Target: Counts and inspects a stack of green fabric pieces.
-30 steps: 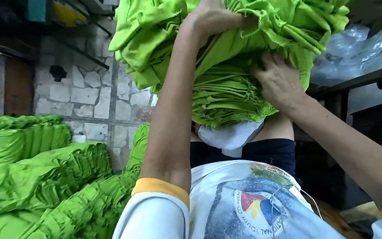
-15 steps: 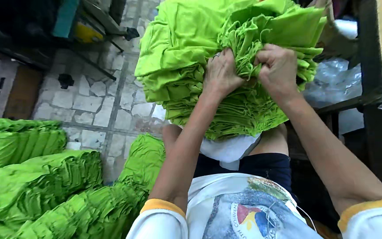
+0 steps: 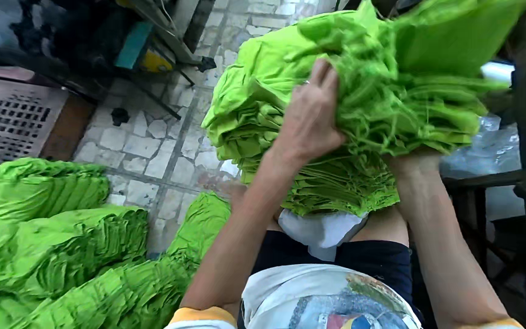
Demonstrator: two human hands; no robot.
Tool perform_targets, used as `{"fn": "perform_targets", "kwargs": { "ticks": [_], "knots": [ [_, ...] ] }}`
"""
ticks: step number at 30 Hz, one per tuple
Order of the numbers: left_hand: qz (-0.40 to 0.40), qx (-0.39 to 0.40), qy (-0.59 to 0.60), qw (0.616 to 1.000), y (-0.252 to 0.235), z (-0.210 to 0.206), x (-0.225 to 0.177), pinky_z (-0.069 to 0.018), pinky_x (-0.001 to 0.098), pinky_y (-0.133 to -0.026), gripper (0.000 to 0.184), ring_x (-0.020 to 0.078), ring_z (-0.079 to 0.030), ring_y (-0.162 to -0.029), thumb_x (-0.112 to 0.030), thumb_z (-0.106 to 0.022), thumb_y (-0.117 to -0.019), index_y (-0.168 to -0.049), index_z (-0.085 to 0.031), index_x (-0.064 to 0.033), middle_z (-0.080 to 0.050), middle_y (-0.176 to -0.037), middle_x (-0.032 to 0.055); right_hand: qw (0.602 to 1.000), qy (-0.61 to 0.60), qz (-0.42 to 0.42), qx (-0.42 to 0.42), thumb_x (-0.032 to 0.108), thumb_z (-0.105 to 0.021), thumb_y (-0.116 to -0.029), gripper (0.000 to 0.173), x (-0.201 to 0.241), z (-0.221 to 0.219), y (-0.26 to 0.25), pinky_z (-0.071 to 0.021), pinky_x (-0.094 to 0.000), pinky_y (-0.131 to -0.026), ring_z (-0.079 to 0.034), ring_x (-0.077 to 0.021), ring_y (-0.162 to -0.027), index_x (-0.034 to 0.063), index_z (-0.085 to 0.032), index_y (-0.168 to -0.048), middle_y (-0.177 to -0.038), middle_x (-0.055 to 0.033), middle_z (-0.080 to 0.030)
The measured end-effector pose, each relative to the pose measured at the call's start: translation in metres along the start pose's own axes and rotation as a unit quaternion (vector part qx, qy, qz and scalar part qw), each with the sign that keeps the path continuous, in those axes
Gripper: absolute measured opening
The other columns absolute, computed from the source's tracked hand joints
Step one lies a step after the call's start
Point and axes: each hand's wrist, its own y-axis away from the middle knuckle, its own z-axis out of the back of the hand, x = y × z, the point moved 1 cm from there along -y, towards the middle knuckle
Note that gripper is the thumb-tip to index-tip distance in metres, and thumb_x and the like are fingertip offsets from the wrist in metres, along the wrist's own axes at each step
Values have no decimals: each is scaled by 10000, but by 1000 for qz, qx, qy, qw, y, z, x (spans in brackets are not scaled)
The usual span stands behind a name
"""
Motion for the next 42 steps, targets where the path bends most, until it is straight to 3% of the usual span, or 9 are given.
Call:
{"fn": "perform_targets", "kwargs": {
  "ticks": [5, 9, 20, 24, 27, 30, 32, 37, 42],
  "knots": [
    [-84, 45, -56, 994, 19, -37, -40, -433, 576, -959, 1164, 343, -591, -1256, -109, -926, -521, -1568, -419, -75, -450, -1590, 136, 982, 109, 41, 147, 707, -226, -1011, 678, 30, 19, 9, -573, -459, -940, -644, -170, -1161, 217, -568, -1331, -1230, -19, -671],
    [-114, 39, -47, 992, 35, -62, -48, -327, 563, -1083, 788, 319, -539, -1277, -53, -802, -731, -1454, -599, -291, -607, -1442, 21, 947, 265, -3, 179, 714, -733, -762, 785, 29, -2, 24, -550, -416, -1022, -617, -132, -1236, 265, -560, -1381, -1291, 38, -659],
    [-106, -96, 55, 988, 112, -86, -82, -391, 469, -1162, 218, 274, -564, -1349, -59, -613, -991, -1153, -752, -105, -670, -1363, 101, 958, 281, 0, -51, 155, -540, -1020, 103, 8, -17, 19, -606, -260, -755, -688, -55, -868, 160, -601, -1103, -936, 31, -689],
    [133, -36, 277, 951, 124, -92, -67, -574, 421, -930, 191, 273, -707, -1041, -27, -578, -976, -1080, -727, 32, -730, -1085, 174, 965, 262, 26, -15, 206, -484, -1051, 151, 21, -42, 20, -601, -344, -856, -682, -118, -990, 172, -569, -1172, -1038, 0, -677],
    [395, -48, 561, 726, 86, -66, -39, -486, 359, -1037, 305, 184, -604, -1162, -78, -452, -1082, -1341, -557, 43, -633, -1259, 154, 960, 273, 61, 19, 162, -422, -1049, 152, 14, -77, 17, -605, -304, -833, -687, -73, -931, 176, -572, -1065, -951, 26, -687],
    [406, -310, 769, 384, 73, -55, -11, -567, 315, -870, 230, 122, -675, -945, -160, -369, -1097, -1126, -593, -119, -682, -992, 25, 958, 269, 79, 55, 139, -425, -1064, 145, 13, -84, 17, -601, -324, -874, -684, -99, -975, 148, -556, -1126, -997, 0, -677],
    [401, -399, 776, 281, 85, -28, 0, -559, 383, -905, 316, 177, -664, -1006, -306, -304, -1107, -1142, -570, -138, -664, -1035, 39, 956, 277, 86, 41, 130, -438, -1054, 138, 17, -72, 17, -609, -318, -843, -692, -91, -946, 158, -563, -1106, -975, 9, -686],
    [461, -313, 734, 389, 121, 17, 62, -534, 498, -967, 976, 241, -619, -1211, -911, -97, -856, -1422, -498, -224, -642, -1311, 68, 924, 365, 112, -20, 38, -484, -972, 192, 18, -31, 23, -607, -301, -833, -686, -66, -908, 151, -546, -1115, -941, 36, -680],
    [516, -213, 600, 572, 89, 32, 85, -571, 448, -878, 560, 204, -662, -1045, -603, -380, -1047, -1369, -538, -173, -672, -1149, 68, 856, 498, 139, -19, 11, -506, -969, 269, 15, -37, 25, -564, -293, -937, -653, -71, -1017, 89, -517, -1226, -1067, 23, -644]
  ]
}}
